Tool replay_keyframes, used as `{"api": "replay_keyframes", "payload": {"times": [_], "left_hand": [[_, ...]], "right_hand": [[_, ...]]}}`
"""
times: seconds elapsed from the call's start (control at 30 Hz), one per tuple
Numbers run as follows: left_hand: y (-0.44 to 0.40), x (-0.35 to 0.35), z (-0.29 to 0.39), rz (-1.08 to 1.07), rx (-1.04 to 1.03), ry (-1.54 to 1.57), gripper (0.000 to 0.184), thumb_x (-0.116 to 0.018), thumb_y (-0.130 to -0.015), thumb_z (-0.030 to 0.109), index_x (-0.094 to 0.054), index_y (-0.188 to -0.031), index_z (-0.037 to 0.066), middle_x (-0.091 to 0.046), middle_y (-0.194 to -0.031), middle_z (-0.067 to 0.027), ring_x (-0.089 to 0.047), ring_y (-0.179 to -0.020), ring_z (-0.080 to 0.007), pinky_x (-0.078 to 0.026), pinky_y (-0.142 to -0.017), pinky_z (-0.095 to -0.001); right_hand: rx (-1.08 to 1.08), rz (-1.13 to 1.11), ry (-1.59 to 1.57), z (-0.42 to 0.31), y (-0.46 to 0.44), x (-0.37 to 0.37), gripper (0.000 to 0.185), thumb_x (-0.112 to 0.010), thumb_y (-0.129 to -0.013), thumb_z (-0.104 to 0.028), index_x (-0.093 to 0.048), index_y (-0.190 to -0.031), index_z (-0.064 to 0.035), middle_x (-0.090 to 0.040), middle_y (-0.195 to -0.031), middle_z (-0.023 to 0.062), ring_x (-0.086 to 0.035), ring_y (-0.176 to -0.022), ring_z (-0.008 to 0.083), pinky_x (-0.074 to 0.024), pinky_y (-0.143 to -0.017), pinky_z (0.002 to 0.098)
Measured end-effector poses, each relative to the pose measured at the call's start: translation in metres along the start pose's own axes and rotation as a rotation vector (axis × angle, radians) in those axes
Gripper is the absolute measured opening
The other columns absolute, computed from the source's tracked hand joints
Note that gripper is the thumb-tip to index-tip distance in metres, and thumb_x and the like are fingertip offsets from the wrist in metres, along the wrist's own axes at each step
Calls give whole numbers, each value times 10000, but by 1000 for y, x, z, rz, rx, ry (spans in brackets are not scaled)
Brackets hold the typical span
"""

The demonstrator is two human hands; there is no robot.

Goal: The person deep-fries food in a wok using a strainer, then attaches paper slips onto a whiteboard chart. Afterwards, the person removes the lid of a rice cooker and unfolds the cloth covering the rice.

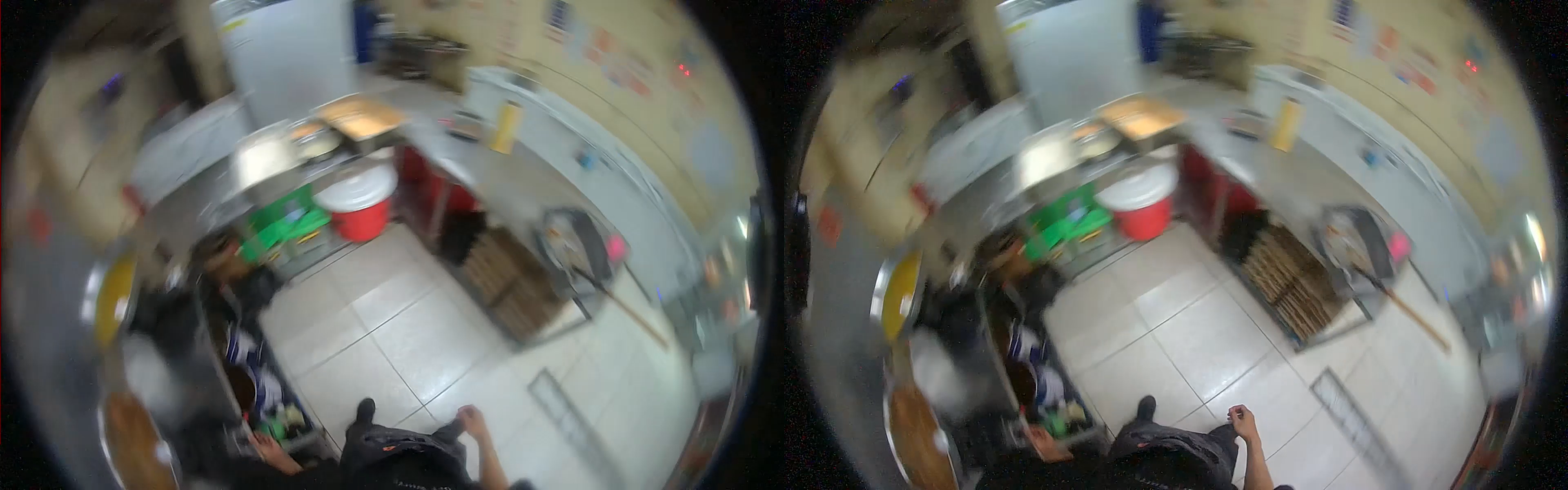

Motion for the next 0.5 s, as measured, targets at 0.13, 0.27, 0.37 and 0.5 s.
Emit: {"api": "replay_keyframes", "payload": {"times": [0.13,0.27,0.37,0.5], "left_hand": [[29,-25,-171,-179,614,-1128,303,-615,-923,349,-594,-738,110,-384,-490,-12,-425,-453,-211,-453,-530,-376],[126,-16,-370,-766,1162,-1933,420,-526,-945,388,-562,-648,94,-462,-516,-52,-453,-467,-206,-428,-506,-365],[234,6,-464,-1324,1362,-2238,515,-458,-962,418,-538,-580,83,-520,-535,-82,-474,-478,-203,-409,-488,-356],[411,63,-579,-1796,1484,-2300,514,-455,-963,406,-538,-578,76,-538,-547,-87,-488,-488,-203,-410,-484,-358]], "right_hand": [[-469,229,149,135,80,10,391,-544,-954,-329,-684,-805,4,-679,-707,135,-671,-711,205,-532,-685,343],[-221,245,-1,162,146,19,412,-565,-911,-371,-692,-792,2,-677,-740,185,-659,-693,257,-518,-700,387],[-243,511,28,207,214,71,396,-553,-917,-355,-681,-870,17,-696,-825,170,-659,-736,250,-514,-707,397],[-349,827,-465,252,336,178,257,-562,-920,-223,-634,-929,24,-687,-875,127,-642,-802,194,-510,-716,344]]}}
Point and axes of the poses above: each hand's wrist, its own y-axis away from the middle knuckle, its own x-axis out of the back of the hand, z = x × y, the point moved 6 cm from there along -y, towards the middle knuckle
